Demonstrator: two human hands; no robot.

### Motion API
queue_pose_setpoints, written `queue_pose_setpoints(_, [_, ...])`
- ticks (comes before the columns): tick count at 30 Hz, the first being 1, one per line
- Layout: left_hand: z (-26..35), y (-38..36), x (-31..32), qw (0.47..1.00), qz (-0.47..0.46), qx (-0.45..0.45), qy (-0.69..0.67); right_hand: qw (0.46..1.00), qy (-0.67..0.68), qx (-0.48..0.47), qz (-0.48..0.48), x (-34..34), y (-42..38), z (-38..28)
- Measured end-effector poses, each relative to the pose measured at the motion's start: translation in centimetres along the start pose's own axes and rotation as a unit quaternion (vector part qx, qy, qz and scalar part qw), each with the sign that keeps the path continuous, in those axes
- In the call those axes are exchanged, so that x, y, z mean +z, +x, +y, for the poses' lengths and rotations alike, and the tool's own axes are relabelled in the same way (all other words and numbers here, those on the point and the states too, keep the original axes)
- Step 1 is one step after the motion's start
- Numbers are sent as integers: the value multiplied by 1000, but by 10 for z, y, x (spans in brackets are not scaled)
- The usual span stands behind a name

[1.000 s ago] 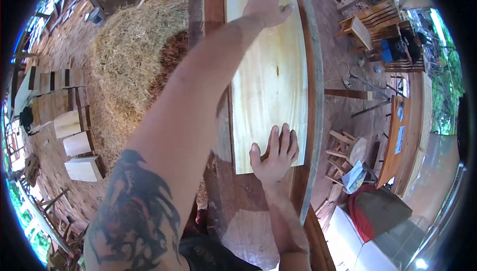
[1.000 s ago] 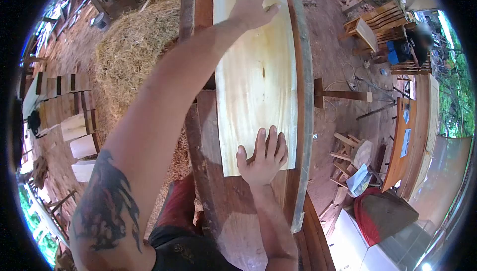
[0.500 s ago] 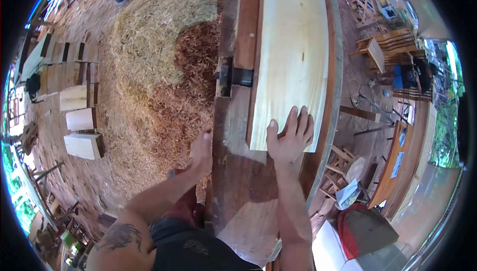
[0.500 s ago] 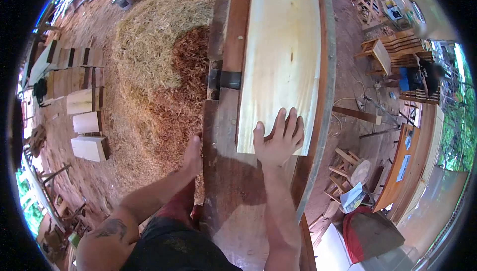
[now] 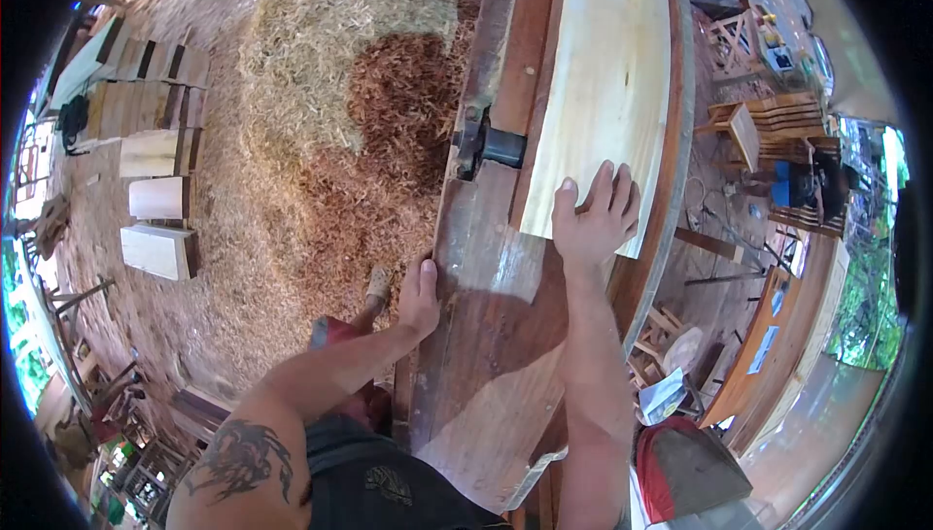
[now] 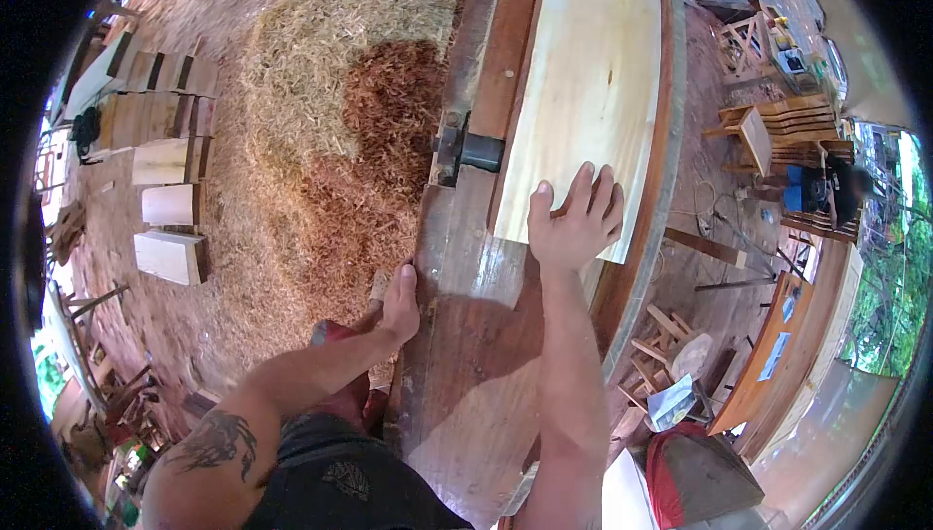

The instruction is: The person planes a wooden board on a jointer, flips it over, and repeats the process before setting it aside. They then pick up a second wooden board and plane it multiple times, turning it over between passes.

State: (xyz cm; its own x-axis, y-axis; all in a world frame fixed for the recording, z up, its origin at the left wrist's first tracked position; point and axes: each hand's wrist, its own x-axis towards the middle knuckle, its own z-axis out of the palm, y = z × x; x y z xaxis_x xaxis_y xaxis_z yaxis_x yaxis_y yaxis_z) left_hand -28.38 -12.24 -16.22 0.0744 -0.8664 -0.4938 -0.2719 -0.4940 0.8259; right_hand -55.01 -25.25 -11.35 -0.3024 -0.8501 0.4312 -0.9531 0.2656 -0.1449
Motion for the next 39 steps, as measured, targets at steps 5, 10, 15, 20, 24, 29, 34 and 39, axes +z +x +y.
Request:
queue_pose_setpoints(5, [5, -2, 0, 1000, 9, 8, -9, 1000, -9, 6, -5, 10, 19, -2])
queue_pose_setpoints(10, [-12, 0, 1, 1000, 6, -1, 8, 1000, -13, 8, -13, 19, 34, -1])
queue_pose_setpoints(15, [-20, 2, 4, 1000, 8, 2, -5, 1000, -15, 10, -11, 27, 47, -1])
queue_pose_setpoints(20, [-12, 1, 2, 1000, -6, -6, -22, 1000, -17, 17, -19, 36, 58, -1])
queue_pose_setpoints(24, [-7, -1, 1, 1000, 8, 2, 15, 998, -23, 29, -46, 38, 66, -1])
queue_pose_setpoints(29, [4, -2, -1, 1000, 4, 2, -7, 997, -26, 41, -62, 42, 76, -4])
queue_pose_setpoints(34, [-5, -2, 2, 1000, 11, -1, -9, 997, -22, 45, -58, 44, 82, -5])
queue_pose_setpoints(39, [-12, 0, 1, 1000, -1, -8, -14, 999, -23, 33, -35, 52, 87, -2])
